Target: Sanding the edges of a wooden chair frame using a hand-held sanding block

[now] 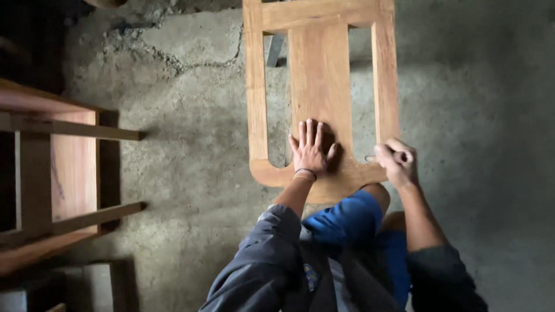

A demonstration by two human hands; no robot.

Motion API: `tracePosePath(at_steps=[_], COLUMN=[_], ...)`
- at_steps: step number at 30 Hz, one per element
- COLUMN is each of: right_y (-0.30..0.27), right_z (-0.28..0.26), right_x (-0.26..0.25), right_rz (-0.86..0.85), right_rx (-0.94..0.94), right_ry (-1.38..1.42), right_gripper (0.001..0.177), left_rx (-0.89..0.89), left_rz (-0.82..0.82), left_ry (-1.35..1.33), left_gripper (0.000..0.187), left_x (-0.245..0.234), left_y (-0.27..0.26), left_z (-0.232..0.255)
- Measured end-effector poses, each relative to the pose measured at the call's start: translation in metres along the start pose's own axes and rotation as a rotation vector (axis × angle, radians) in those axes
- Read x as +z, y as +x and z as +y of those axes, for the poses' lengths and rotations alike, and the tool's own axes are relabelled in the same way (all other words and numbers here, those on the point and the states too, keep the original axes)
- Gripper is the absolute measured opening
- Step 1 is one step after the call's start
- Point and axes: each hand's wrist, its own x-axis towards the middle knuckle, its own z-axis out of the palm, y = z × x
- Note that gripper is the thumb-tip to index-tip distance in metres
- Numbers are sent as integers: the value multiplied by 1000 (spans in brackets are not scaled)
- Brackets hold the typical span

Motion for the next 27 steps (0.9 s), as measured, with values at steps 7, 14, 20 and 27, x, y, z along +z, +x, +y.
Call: tracePosePath(at_steps=[7, 14, 20, 27], right_y=[-8, 11, 1, 6], right_z=[27, 32, 30, -12], right_x=[9, 15, 6, -3], right_rz=[17, -39, 3, -150], right_rx=[53, -45, 11, 22], right_ry=[-159, -182, -136, -136], right_gripper=[39, 35, 35, 34], left_rx=[39, 17, -2, -35], left_rz=[127, 111, 80, 36], left_ry=[51, 69, 119, 164], left_gripper=[67, 69, 69, 68], left_x=[11, 12, 8, 11], left_y=[1, 4, 2, 2], left_z=[-2, -1, 3, 3])
